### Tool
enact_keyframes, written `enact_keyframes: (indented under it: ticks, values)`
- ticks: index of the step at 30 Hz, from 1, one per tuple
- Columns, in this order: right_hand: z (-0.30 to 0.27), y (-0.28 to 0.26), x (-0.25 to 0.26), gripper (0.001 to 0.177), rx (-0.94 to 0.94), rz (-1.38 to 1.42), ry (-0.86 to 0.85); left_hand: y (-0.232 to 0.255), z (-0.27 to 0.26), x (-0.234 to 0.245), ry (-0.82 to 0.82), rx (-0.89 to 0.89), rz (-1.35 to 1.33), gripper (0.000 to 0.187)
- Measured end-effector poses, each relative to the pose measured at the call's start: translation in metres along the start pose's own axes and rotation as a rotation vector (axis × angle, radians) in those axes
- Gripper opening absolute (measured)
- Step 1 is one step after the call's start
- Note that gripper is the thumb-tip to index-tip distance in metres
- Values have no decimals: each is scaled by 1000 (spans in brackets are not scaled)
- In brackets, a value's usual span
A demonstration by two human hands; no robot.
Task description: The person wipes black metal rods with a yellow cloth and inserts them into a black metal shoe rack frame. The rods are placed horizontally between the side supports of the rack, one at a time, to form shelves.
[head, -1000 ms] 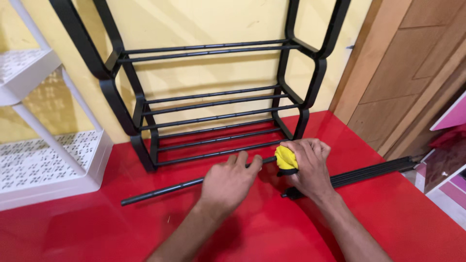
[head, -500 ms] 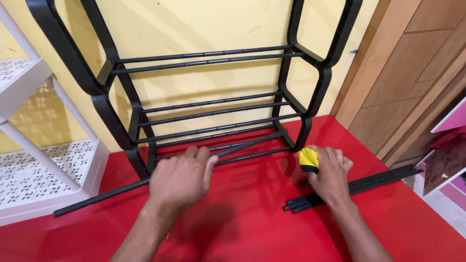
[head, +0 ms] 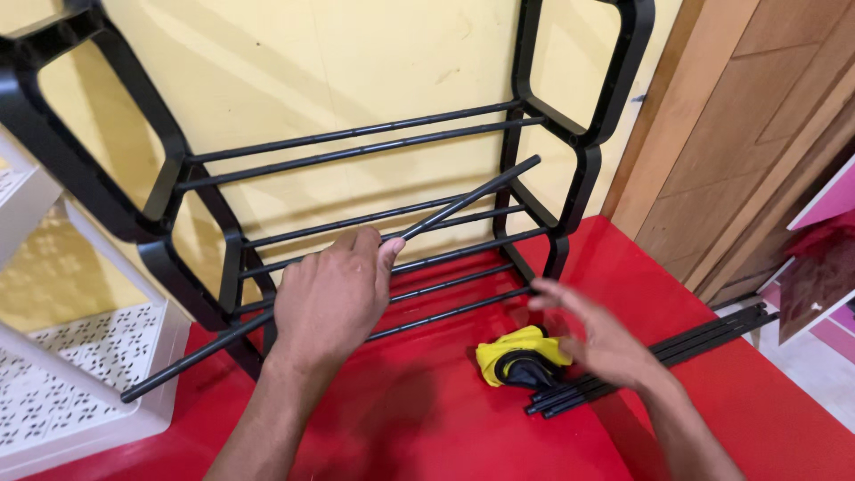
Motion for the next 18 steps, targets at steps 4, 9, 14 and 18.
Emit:
enact_keyframes:
  ticks: [4, 9, 14, 18]
  values:
    - [25, -13, 34, 67, 42, 333, 320, 3, 19, 4, 14, -23, -30, 40]
    - [57, -53, 79, 75, 200, 270, 528, 6, 43, 6, 2, -45, -12, 40]
    - [84, -86, 97, 77, 312, 329, 449, 10, 62, -1, -41, -60, 9, 40]
    - [98, -95, 97, 63, 259, 227, 502, 11, 68, -4, -70, -78, 19, 40]
Point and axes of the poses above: each hand's wrist, its own z-axis towards the middle knuckle, its own x-axis out of the back of the hand, y = z × x, the point moved 3 cm from there along z, towards the middle knuckle, and after that the axes turned 14 degrees about -x, right-handed, at the moved point
